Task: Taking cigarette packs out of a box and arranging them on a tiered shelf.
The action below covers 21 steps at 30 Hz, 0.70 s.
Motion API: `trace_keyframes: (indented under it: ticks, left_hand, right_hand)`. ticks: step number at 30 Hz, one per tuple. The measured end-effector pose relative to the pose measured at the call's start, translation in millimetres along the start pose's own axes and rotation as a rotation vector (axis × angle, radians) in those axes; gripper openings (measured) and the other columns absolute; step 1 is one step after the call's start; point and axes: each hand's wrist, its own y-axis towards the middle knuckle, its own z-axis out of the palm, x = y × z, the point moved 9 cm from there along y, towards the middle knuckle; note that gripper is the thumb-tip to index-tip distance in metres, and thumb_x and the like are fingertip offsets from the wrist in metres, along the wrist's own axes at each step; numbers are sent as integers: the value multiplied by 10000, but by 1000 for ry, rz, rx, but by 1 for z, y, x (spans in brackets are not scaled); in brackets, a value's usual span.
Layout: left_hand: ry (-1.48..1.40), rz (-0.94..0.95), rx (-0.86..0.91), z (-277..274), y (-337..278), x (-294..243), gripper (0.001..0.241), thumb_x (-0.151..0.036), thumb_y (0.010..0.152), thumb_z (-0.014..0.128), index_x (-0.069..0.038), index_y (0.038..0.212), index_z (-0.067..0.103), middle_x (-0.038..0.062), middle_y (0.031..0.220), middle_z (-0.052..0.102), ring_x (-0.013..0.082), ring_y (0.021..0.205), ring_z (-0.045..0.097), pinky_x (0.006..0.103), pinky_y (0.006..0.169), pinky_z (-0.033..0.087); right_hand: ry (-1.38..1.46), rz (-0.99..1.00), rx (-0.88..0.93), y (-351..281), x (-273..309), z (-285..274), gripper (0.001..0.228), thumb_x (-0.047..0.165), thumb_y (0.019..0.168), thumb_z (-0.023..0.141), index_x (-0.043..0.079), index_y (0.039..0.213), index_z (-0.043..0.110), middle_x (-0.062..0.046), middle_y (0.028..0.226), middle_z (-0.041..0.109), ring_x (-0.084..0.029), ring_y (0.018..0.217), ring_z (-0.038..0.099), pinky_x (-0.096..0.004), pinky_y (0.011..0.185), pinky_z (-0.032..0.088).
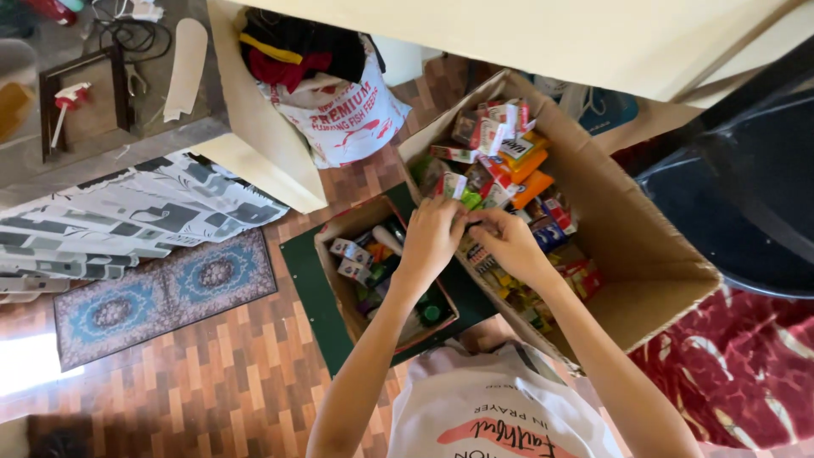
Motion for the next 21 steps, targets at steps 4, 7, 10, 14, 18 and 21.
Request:
trace_keyframes:
  ticks: [4, 7, 10, 14, 18, 21]
  left_hand:
    - [307, 103, -91, 1, 9, 3, 182, -89, 842, 680, -4, 1001, 702, 160, 1074, 698, 348, 1185, 597, 489, 997, 408]
    - [419, 156, -120, 14, 18, 7, 224, -76, 808, 673, 17, 1011, 698, 162, 1093, 701, 342, 1253, 580, 492, 1060, 366]
    - [611, 104, -51, 46, 27, 26, 387, -137, 816, 672, 96, 1125, 670, 246, 1132, 693, 358, 1284, 561, 463, 1166, 279]
    - [705, 91, -8, 54, 33, 28, 473, -168, 819, 672, 136, 1182, 657, 288, 1152, 689, 366, 1299, 551, 449, 1218, 236]
    - [702, 18, 149, 57, 36, 24, 502, -181, 783, 657, 129, 1177, 643, 270, 1172, 688, 352, 1244, 569, 470, 1188, 228]
    - [637, 34, 120, 52, 31, 15, 465, -163, 773, 657, 89, 1164, 648, 230, 1139, 700, 337, 1194, 596, 477, 1146, 273]
  right_hand:
    - [218, 54, -27, 23, -20, 16, 383, 174, 986, 627, -27, 1313, 623, -101, 1078, 684, -127, 968, 603, -285, 844, 493]
    - [330, 69, -54, 38, -40, 25, 415, 177, 997, 589, -34, 1354, 578, -70, 1193, 695, -112, 1075, 629, -258, 930, 503]
    - [752, 187, -11, 48, -77, 45, 396, 193, 1045, 548, -46, 1361, 561, -107, 1202, 674, -182, 1081, 636, -323, 947, 511]
    - [970, 245, -5, 47, -78, 54, 390, 201, 1069, 528, -52, 1364, 553, -125, 1206, 663, -217, 1084, 639, -355, 955, 514]
    - [1008, 343, -34, 39, -64, 54, 371, 202, 1036, 489, -9, 1326, 585, -117, 1225, 678, -206, 1105, 652, -363, 974, 521]
    - [1014, 368, -75, 39, -73, 52, 343, 198, 1030, 504, 8, 1304, 582, -114, 1191, 668, -203, 1071, 649, -359, 936, 523]
